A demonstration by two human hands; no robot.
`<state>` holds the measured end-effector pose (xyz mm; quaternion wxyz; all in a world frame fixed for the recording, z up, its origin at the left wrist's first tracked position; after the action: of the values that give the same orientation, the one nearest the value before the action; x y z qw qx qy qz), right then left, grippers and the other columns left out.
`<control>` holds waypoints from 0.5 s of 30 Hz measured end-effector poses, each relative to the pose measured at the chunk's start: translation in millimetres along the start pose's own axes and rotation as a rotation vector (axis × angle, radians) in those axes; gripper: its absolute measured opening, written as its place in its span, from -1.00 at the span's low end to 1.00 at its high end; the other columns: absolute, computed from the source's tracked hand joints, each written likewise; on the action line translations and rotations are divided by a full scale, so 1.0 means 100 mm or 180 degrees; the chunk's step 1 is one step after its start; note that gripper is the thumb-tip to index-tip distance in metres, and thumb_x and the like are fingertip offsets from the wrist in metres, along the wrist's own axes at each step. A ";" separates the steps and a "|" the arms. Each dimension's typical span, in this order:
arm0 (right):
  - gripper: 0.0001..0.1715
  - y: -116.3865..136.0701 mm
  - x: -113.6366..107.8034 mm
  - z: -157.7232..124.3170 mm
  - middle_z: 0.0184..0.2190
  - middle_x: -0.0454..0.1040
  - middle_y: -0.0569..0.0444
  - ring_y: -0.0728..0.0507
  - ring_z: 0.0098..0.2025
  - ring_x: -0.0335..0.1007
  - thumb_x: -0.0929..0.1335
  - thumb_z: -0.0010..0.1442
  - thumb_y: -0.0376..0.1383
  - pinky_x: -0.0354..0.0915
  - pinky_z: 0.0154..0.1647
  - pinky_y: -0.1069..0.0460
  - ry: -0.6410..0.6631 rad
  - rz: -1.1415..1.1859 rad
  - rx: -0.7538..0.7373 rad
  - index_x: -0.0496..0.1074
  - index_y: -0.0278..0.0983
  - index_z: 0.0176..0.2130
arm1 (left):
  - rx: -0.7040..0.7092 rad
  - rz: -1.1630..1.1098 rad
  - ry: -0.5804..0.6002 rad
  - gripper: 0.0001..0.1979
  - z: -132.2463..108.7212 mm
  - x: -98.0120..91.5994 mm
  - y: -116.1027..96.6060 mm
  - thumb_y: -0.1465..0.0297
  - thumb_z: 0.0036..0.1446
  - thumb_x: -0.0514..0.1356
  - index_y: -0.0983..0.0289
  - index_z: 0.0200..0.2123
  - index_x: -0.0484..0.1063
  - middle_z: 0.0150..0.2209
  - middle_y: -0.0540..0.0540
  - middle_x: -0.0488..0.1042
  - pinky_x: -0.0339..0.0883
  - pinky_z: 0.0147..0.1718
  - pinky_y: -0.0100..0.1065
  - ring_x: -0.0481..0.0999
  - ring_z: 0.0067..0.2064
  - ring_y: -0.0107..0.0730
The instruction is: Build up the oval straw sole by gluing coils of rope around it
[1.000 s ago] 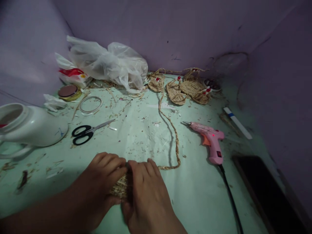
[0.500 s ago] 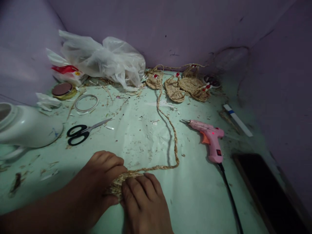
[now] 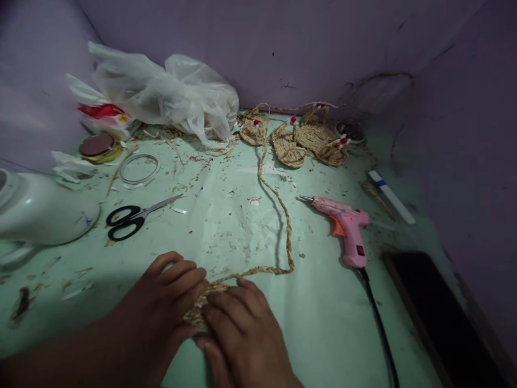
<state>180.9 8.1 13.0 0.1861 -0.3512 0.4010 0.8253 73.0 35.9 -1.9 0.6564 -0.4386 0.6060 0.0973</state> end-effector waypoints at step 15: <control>-0.69 -0.49 -0.15 0.26 -0.36 0.54 0.00 -0.14 -0.37 0.41 0.25 0.02 -0.57 0.31 -0.36 -0.04 0.0987 -0.1098 -0.0229 0.50 -0.29 -0.35 | -0.0096 -0.0008 0.0414 -0.72 0.09 -0.14 0.01 0.32 -0.02 0.26 0.30 -0.21 0.41 -0.20 0.14 0.44 0.04 0.02 0.02 0.33 -0.14 -0.12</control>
<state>208.6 58.2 9.3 0.2480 -0.5435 0.3293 0.7312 75.5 48.1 8.5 0.6091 -0.4547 0.6453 0.0769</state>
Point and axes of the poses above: each hand's wrist, its own z-axis towards the middle knuckle, its own x-axis out of the palm, y = z × x, the point moved 7 cm from there along z, towards the middle knuckle
